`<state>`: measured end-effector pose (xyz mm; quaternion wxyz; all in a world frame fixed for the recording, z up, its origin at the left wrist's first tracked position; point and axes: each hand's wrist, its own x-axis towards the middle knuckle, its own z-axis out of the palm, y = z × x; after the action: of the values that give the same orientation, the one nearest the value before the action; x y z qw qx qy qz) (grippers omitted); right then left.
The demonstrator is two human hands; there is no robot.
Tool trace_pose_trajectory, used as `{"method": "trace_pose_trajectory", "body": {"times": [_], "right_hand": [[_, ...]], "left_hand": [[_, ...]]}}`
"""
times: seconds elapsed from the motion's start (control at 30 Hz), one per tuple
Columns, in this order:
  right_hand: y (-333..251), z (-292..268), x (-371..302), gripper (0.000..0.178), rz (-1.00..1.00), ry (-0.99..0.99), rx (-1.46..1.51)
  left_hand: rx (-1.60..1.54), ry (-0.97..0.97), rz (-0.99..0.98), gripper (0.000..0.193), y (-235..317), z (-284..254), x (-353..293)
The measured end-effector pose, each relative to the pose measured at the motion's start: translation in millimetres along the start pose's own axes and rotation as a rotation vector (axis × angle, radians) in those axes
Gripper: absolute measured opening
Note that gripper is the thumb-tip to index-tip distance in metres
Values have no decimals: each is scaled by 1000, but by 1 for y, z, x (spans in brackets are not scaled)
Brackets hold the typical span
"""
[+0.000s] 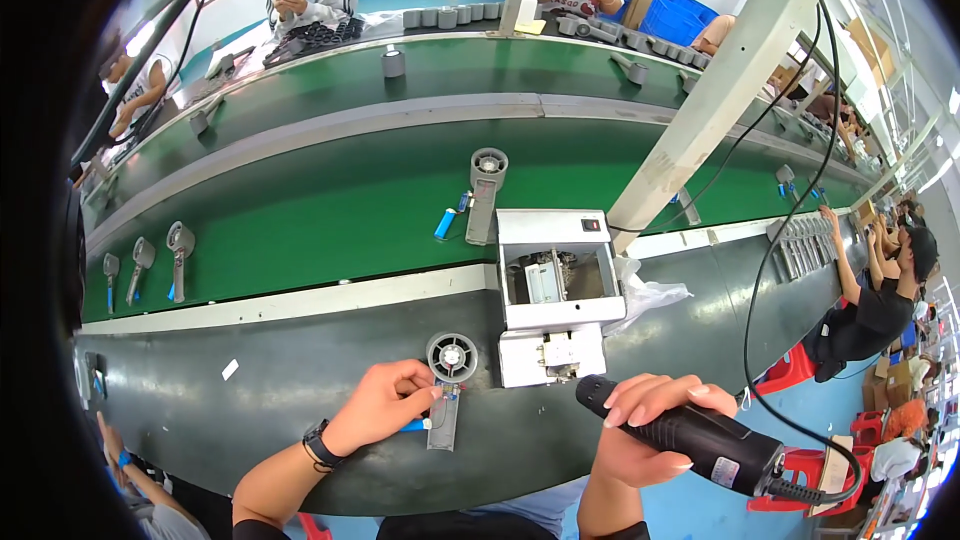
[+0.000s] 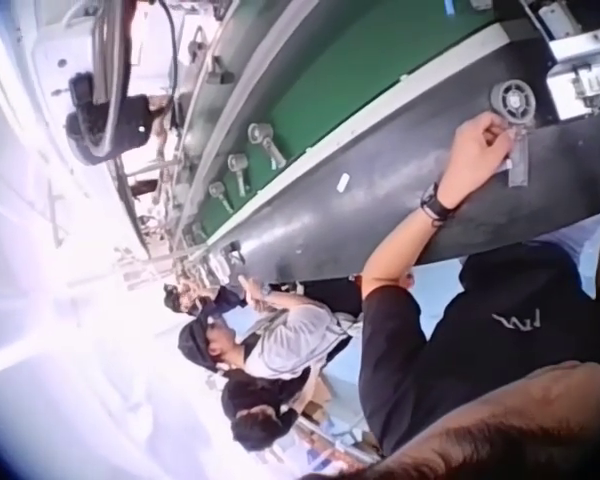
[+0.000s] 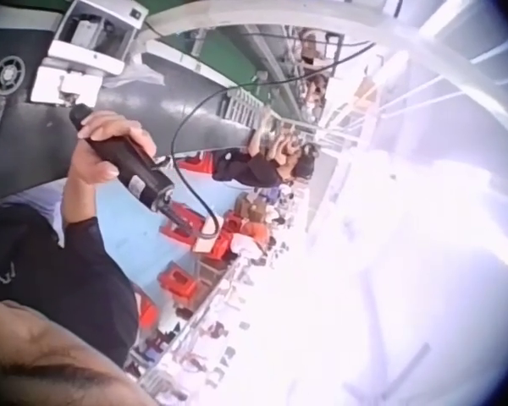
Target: The person assembles electronic components into a metal housing using an electric screwdriver to secure screws.
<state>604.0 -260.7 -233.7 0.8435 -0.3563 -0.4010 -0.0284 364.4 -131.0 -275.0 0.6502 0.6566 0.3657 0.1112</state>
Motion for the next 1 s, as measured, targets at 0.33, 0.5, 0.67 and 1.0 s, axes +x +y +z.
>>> {"method": "trace_pose_trajectory", "body": {"times": [0.33,0.5,0.67,1.0], "right_hand": [[14,8,-1,62,39,-136,-21],[19,34,28,82,487,-297,-24],[42,34,40,87,610,-514,93],[42,35,36,86,630,-413,35]], "left_hand": [[-21,-13,-21,14,0,-1,1],[-31,-16,-18,13,-1,-2,-1],[-20,-12,-14,13,-1,-2,1],[-26,-22,-40,15,-6,-6,-1]]}}
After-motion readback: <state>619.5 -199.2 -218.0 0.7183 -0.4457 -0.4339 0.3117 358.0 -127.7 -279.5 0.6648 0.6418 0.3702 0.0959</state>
